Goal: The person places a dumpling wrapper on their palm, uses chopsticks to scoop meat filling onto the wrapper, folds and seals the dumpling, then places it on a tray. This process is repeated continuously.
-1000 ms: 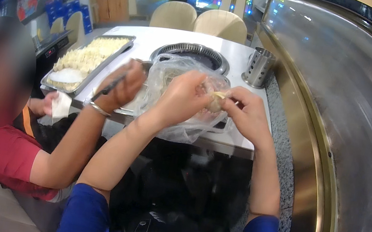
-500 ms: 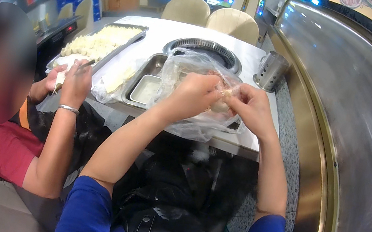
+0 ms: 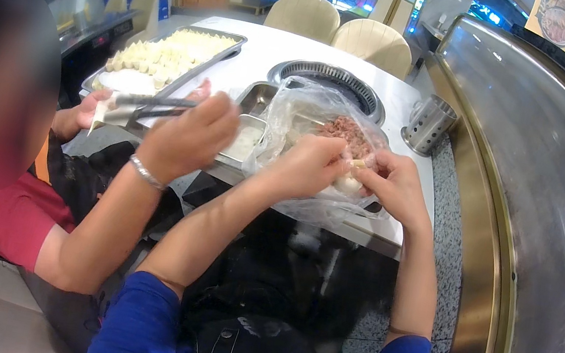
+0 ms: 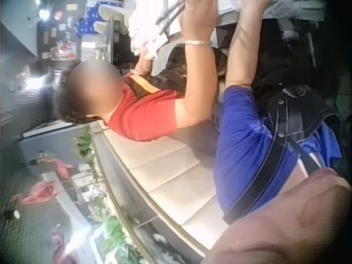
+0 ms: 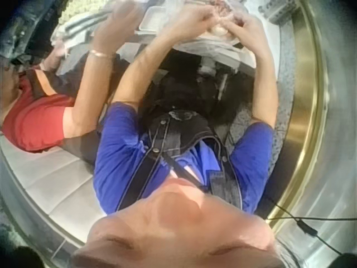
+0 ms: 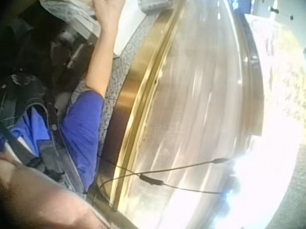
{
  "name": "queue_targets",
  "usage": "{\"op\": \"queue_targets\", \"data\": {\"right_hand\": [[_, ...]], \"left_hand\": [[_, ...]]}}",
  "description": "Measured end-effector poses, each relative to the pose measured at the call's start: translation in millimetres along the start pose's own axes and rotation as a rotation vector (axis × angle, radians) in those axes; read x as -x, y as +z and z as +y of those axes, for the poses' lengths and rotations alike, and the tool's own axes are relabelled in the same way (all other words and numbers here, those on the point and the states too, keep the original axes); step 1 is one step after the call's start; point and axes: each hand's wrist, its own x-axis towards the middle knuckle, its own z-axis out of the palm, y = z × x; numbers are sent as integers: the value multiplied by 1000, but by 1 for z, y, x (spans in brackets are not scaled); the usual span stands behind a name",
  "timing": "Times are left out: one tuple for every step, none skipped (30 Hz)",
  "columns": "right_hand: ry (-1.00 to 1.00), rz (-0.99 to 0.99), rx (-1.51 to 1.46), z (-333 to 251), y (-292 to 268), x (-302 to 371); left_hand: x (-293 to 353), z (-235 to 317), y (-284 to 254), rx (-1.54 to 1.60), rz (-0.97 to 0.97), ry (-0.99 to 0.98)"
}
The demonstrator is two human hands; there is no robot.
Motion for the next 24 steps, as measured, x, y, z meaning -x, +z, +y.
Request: {"op": "queue_targets", "data": {"right_hand": [[15,-4,-8,1,-1,1],[31,-13,-3,2,-2,3],[47,-28,6,3,-4,4],[62,-42,15,4,-6,5],[63,-55,32,8,-9,5],[63,-65,44,12,-11,5],[62,-76,56,15,-13,5],[67,-80,26,17,-14,6],[71,-82,-8,17,-13,6],[74,-84,-43,17,-13,6],[96,-99,-65,16,-13,7],[117,-113,-88,16,-15,8],[139,-127,-110,16,-15,8],[123,-125,-95,16,-15,9],[105,-123,-85,16,-13,8],[86,-120,-74,15,-11,7],[79,-112,-20,14,-12,6],[76,-110,16,13,-11,5],[73,-105,48,14,-11,6],[68,-100,80,14,-11,7],[81,-81,-12,14,-9,9],[84,-73,-33,16,-9,10],[87,-67,-54,18,-9,10],[92,-60,-71,20,-9,9]], "left_hand": [[1,0,3,10,0,-34],[2,0,6,-14,7,-7],[3,-2,11,-36,20,17],[4,-4,16,-59,34,42],[5,-10,24,-34,33,23],[4,-10,25,-3,23,21],[3,-9,25,27,13,20],[2,-9,26,57,3,19],[-1,-12,28,56,24,64],[0,-14,29,64,25,46],[1,-16,30,71,26,28],[2,-16,30,79,26,12],[2,-16,29,88,20,-2],[2,-16,28,97,13,-14],[2,-16,26,102,6,-27],[2,-18,27,94,13,5],[1,-21,30,86,20,37],[2,-24,29,65,32,63],[3,-17,26,18,47,100],[3,-16,31,-3,49,101],[1,-18,36,-53,71,139],[1,-17,39,-96,88,177],[3,-19,38,-80,71,124],[4,-14,35,-59,55,72]]}}
